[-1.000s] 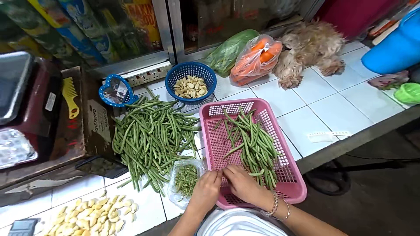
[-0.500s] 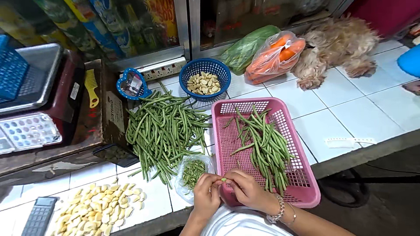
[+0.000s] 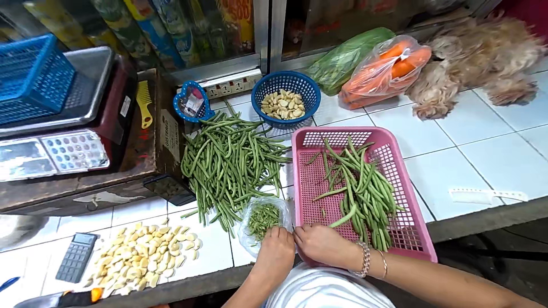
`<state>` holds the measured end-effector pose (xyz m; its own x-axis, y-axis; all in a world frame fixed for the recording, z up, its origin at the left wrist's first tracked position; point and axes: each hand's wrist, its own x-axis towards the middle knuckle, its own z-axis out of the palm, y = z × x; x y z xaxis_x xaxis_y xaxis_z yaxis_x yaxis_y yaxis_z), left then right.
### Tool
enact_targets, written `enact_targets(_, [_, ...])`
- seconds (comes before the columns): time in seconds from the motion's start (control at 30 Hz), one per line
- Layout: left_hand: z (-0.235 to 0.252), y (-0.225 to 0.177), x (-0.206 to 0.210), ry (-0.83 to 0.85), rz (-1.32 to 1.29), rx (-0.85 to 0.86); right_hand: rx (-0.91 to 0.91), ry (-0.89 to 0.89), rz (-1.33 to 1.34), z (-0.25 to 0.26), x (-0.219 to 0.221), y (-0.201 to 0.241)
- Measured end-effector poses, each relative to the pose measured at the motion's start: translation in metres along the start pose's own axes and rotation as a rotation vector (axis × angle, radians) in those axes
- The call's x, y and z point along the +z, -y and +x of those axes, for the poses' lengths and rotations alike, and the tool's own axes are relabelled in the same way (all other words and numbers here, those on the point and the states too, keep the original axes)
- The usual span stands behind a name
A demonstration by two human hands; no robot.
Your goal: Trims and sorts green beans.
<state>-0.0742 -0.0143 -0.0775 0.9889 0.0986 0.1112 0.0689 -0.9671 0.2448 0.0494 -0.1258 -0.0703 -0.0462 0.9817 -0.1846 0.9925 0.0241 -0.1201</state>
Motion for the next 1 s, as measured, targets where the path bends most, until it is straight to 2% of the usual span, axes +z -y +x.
enact_targets(0.03, [0.001,-0.003,-0.003,0.021,-0.022,-0.046,0.0,-0.025,-0.01,0.0,0.005,0.001])
enact_targets(0.1, [0.003,-0.008,-0.005,-0.066,-0.07,-0.138,0.047,-0.212,0.121,0.001,0.015,0.0])
enact_targets(0.13, [0.004,-0.007,-0.007,-0.13,-0.104,-0.196,0.12,-0.25,0.278,0.003,0.013,-0.001])
enact_targets(0.17, [0.006,-0.004,-0.01,-0.179,-0.146,-0.269,0.221,-0.206,0.476,0.004,0.002,-0.005])
enact_targets(0.23, [0.008,0.008,-0.013,-0.217,-0.229,-0.415,0.382,-0.228,0.832,0.006,-0.018,-0.016])
enact_targets(0.33, [0.009,0.018,-0.014,-0.1,-0.471,-0.548,0.509,-0.567,1.316,0.007,-0.024,-0.019])
enact_targets(0.4, [0.012,0.01,-0.017,-0.03,-0.755,-0.513,0.551,-0.812,1.687,0.011,-0.03,-0.016])
enact_targets(0.47, [0.013,-0.003,-0.016,-0.06,-1.005,-0.419,0.597,-0.996,1.916,0.016,-0.043,-0.016])
enact_targets(0.57, [0.017,-0.011,-0.009,-0.199,-1.055,-0.346,0.639,-1.227,2.022,0.022,-0.054,-0.026])
enact_targets(0.63, [0.019,-0.009,-0.014,-0.158,-1.037,-0.36,0.703,-1.301,2.038,0.023,-0.056,-0.029])
enact_targets(0.7, [0.02,-0.006,-0.017,-0.125,-1.022,-0.373,0.777,-1.266,1.998,0.023,-0.052,-0.029])
enact_targets(0.73, [0.019,-0.006,-0.016,-0.166,-0.995,-0.373,0.789,-1.189,1.935,0.021,-0.046,-0.027])
enact_targets(0.83, [0.021,-0.006,-0.004,-0.411,-0.752,-0.33,0.691,-0.738,1.697,0.012,-0.033,-0.012])
enact_targets(0.87, [0.021,-0.005,0.0,-0.466,-0.67,-0.29,0.678,-0.645,1.683,0.011,-0.032,-0.006])
enact_targets(0.9, [0.021,-0.005,0.002,-0.507,-0.611,-0.248,0.679,-0.618,1.686,0.011,-0.031,-0.002])
enact_targets(1.0, [0.021,0.0,0.008,-0.606,-0.531,-0.179,0.69,-0.691,1.778,0.012,-0.03,-0.001])
